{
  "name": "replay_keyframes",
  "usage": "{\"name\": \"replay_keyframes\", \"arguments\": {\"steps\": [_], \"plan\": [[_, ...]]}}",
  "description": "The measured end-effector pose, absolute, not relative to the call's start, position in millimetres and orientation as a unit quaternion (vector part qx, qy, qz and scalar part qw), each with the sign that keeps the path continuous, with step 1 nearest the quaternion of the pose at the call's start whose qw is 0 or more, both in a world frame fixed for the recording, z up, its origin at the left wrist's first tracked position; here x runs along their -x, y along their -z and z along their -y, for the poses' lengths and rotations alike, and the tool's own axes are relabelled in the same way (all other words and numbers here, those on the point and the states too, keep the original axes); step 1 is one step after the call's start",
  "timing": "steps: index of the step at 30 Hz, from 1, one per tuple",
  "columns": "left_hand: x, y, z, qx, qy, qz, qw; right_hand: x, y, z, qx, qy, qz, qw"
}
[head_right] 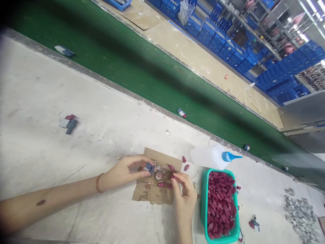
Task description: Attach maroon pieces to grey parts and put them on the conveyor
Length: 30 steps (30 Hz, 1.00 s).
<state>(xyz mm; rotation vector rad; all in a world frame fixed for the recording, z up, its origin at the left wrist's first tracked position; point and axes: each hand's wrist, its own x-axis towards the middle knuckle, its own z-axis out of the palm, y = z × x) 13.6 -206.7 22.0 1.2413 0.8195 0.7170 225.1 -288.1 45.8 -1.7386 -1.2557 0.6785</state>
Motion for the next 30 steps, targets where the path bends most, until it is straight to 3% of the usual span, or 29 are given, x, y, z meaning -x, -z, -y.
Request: {"name": "replay_keyframes", "arguments": {"steps": [5,10,20,30], "plan": [[-15,-19,209,-0.502,-0.306,-0.353,0.728,-216,-41,289,0.628,-0.196,0.665,0.352],[-16,-15,209,-0.501,-0.328,-0.336,0.727,-211,-40,282,0.561,-0.167,0.742,0.327],[-14,-13,208,-0.557,-0.341,-0.367,0.662,-211,-46,284,0.545,-0.147,0.773,0.289],[-16,-11,206,-0.465,-0.345,-0.298,0.759,-207,-46,282,0.604,-0.21,0.697,0.326]]}}
